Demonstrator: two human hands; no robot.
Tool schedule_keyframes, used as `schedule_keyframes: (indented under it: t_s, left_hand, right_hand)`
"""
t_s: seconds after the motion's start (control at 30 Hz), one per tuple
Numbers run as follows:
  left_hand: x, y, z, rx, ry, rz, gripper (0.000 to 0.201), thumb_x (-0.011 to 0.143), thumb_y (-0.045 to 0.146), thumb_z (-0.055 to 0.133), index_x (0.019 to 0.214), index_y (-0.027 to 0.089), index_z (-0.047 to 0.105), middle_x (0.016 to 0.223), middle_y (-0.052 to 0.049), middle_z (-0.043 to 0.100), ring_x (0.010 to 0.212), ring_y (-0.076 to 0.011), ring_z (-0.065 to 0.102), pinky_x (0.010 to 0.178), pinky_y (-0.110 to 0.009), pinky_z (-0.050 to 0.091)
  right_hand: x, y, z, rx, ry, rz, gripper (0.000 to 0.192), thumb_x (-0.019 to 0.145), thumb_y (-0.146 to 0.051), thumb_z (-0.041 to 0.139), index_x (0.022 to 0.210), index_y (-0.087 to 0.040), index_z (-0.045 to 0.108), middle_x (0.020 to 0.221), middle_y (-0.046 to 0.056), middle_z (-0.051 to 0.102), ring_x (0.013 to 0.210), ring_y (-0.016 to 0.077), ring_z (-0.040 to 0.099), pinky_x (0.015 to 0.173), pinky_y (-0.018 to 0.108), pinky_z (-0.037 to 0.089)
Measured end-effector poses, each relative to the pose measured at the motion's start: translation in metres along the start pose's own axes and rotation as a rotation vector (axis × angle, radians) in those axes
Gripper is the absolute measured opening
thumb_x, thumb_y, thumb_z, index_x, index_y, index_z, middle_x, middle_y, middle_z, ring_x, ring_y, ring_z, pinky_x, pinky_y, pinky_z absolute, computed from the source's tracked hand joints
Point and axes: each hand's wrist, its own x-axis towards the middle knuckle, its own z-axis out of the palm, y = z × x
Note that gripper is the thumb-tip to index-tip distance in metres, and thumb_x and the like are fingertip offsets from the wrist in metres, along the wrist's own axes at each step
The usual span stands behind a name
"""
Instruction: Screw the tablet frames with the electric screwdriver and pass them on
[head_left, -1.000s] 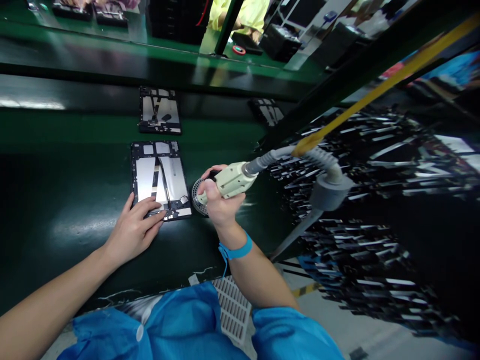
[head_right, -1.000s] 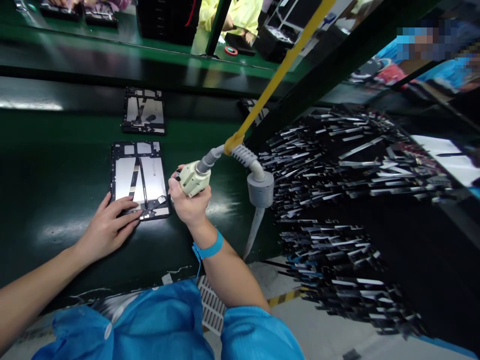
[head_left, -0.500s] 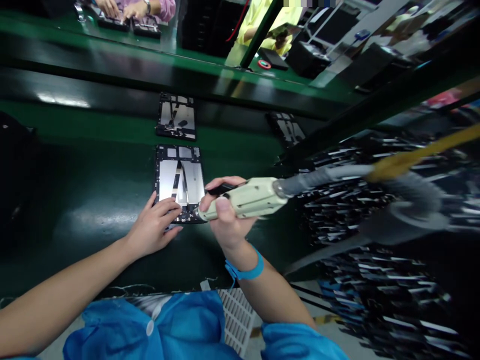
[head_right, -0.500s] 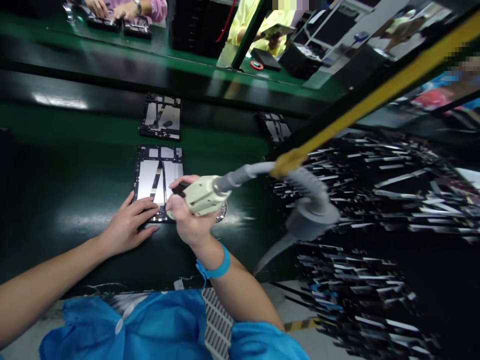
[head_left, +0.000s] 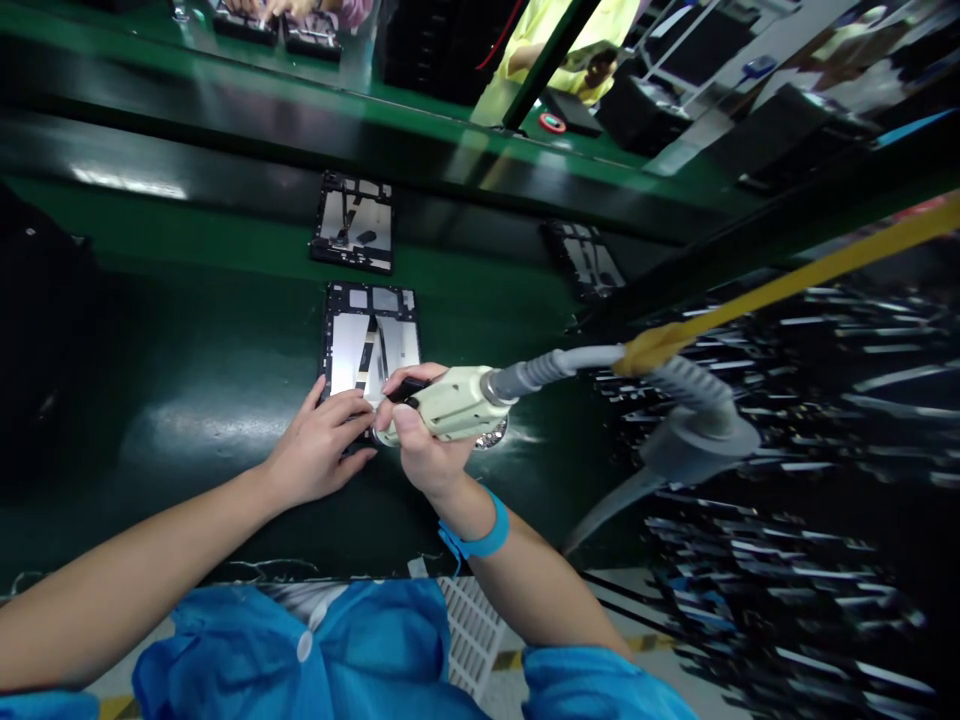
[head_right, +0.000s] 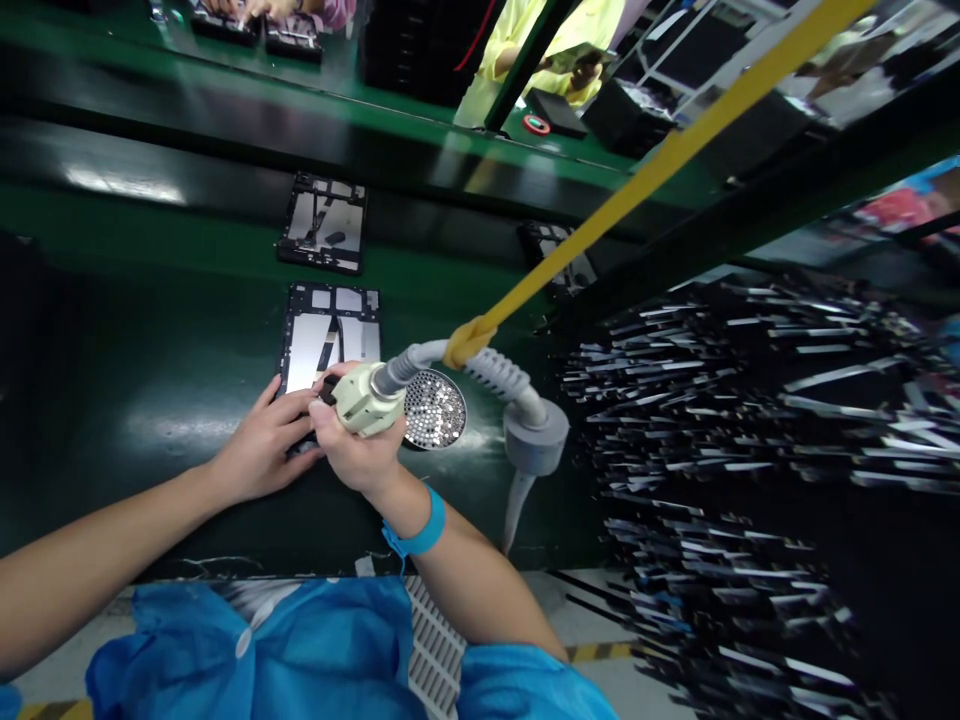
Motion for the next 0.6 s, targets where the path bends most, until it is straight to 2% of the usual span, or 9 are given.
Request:
schedule_keyframes:
  t_s: [0.23, 0.43, 0.53, 0.6]
  left_hand:
    - [-0.002, -0.001, 0.002, 0.017, -0.021, -0.025, 0.030, 0.097, 0.027, 0.059, 0.126, 0.022, 0.066, 0.140, -0.014, 0.062, 0.138, -0.0297, 0.053, 0.125, -0.064, 0.022]
    - [-0.001, 0.007, 0.008, 0.075, -0.005, -0.087, 0.029, 0.097, 0.020, 0.058, 0.124, 0.022, 0.068, 0.139, -0.015, 0.063, 0.140, -0.0363, 0.051, 0.117, -0.076, 0.027]
    - [-0.002, 0.005, 0.006, 0.097, -0.013, -0.053, 0.032, 0.100, 0.020, 0.054, 0.129, 0.023, 0.067, 0.136, -0.014, 0.066, 0.140, -0.0338, 0.051, 0.117, -0.073, 0.031]
    - [-0.007, -0.004, 0.000, 0.113, -0.032, -0.001, 0.031, 0.103, 0.023, 0.053, 0.130, 0.023, 0.067, 0.132, -0.012, 0.069, 0.139, -0.0320, 0.053, 0.119, -0.070, 0.031]
  right_hand:
    - [-0.008, 0.007, -0.003, -0.041, -0.023, 0.039, 0.032, 0.087, -0.029, 0.074, 0.116, -0.026, 0.061, 0.095, 0.001, 0.064, 0.069, 0.0138, 0.065, 0.065, 0.032, 0.060]
    - [-0.011, 0.017, -0.003, -0.058, -0.001, 0.078, 0.034, 0.084, -0.034, 0.077, 0.112, -0.025, 0.061, 0.094, 0.002, 0.066, 0.067, 0.0138, 0.065, 0.063, 0.031, 0.060]
    - [-0.003, 0.010, -0.005, 0.001, 0.005, 0.086, 0.031, 0.085, -0.033, 0.076, 0.111, -0.024, 0.061, 0.092, 0.001, 0.067, 0.061, 0.0119, 0.063, 0.058, 0.028, 0.058]
    - [0.004, -0.001, -0.011, 0.063, 0.027, 0.076, 0.028, 0.087, -0.034, 0.074, 0.110, -0.024, 0.061, 0.092, 0.001, 0.067, 0.057, 0.0107, 0.063, 0.053, 0.027, 0.056]
